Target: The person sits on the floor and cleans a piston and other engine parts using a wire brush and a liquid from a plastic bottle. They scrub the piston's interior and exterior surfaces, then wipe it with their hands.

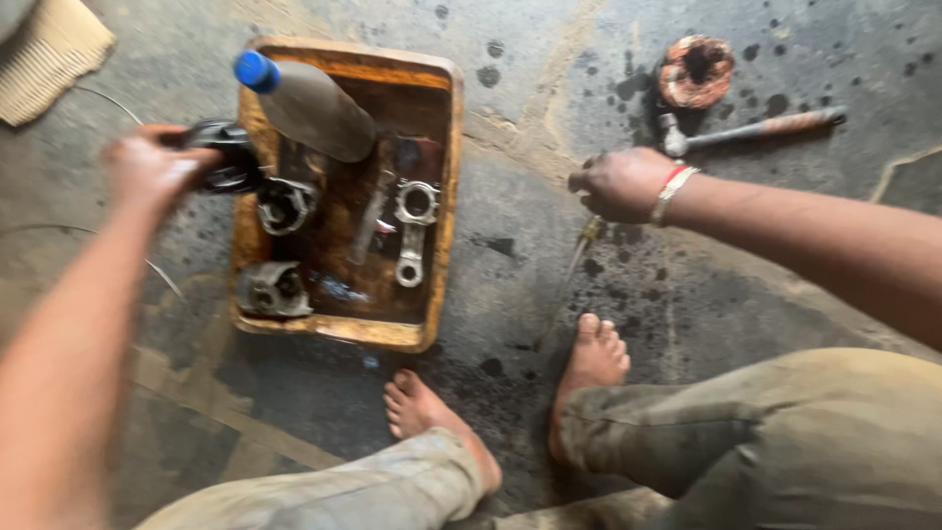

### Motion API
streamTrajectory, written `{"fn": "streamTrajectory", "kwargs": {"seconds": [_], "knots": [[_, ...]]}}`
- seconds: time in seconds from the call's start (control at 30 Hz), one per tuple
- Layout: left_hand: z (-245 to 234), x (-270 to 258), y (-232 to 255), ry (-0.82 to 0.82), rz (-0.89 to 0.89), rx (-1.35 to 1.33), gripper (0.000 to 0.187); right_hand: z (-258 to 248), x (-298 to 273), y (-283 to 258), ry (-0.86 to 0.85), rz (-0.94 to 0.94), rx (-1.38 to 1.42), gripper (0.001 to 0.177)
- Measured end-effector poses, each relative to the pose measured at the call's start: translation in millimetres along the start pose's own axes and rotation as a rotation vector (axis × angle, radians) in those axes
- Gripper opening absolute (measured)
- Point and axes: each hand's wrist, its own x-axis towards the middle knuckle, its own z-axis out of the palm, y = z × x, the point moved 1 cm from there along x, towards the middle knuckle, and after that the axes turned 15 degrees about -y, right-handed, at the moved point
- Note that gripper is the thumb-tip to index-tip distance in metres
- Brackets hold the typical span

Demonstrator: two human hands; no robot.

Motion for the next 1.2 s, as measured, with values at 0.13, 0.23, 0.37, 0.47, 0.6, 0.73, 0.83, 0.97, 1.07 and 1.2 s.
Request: {"fn": "streamTrajectory", "kwargs": {"seconds": [0.13, 0.23, 0.37, 0.47, 0.6, 0.73, 0.83, 0.97, 1.07, 1.2], "knots": [[-44, -86, -40, -0.147, 0.073, -0.131, 0.034, 57, 1, 2, -0.082, -0.073, -0.266, 0.027], [-72, -150, -21, -0.315, 0.184, -0.45, 0.037, 97, 6, 7, 0.071, -0.322, -0.656, 0.029], [-82, -251, 24, -0.501, 0.251, -0.676, 0.048, 158, 34, -12, 0.373, -0.261, -0.599, 0.046], [-62, -320, 89, -0.519, 0.428, -1.068, 0.049, 170, 48, -14, 0.255, -0.166, -0.541, 0.046], [-24, -400, 163, -0.184, 0.701, -0.764, 0.053, 138, 35, 8, -0.17, 0.009, -0.21, 0.023], [-9, -423, 209, -0.263, 0.514, -1.306, 0.048, 53, -39, 42, -0.187, 0.062, 0.383, 0.017], [-7, -419, 232, -0.382, 0.613, -1.524, 0.044, -18, -129, 45, 0.029, 0.038, 0.576, 0.018], [-9, -412, 254, -0.573, 0.65, -1.695, 0.041, -106, -247, 3, 0.464, 0.0, 0.65, 0.026], [-18, -410, 271, -0.591, 0.637, -1.933, 0.052, -143, -294, -49, 0.654, -0.192, 0.655, 0.031], [-24, -406, 285, -0.594, 0.599, -1.996, 0.067, -134, -289, -121, 0.753, -0.147, 0.468, 0.035]]}}
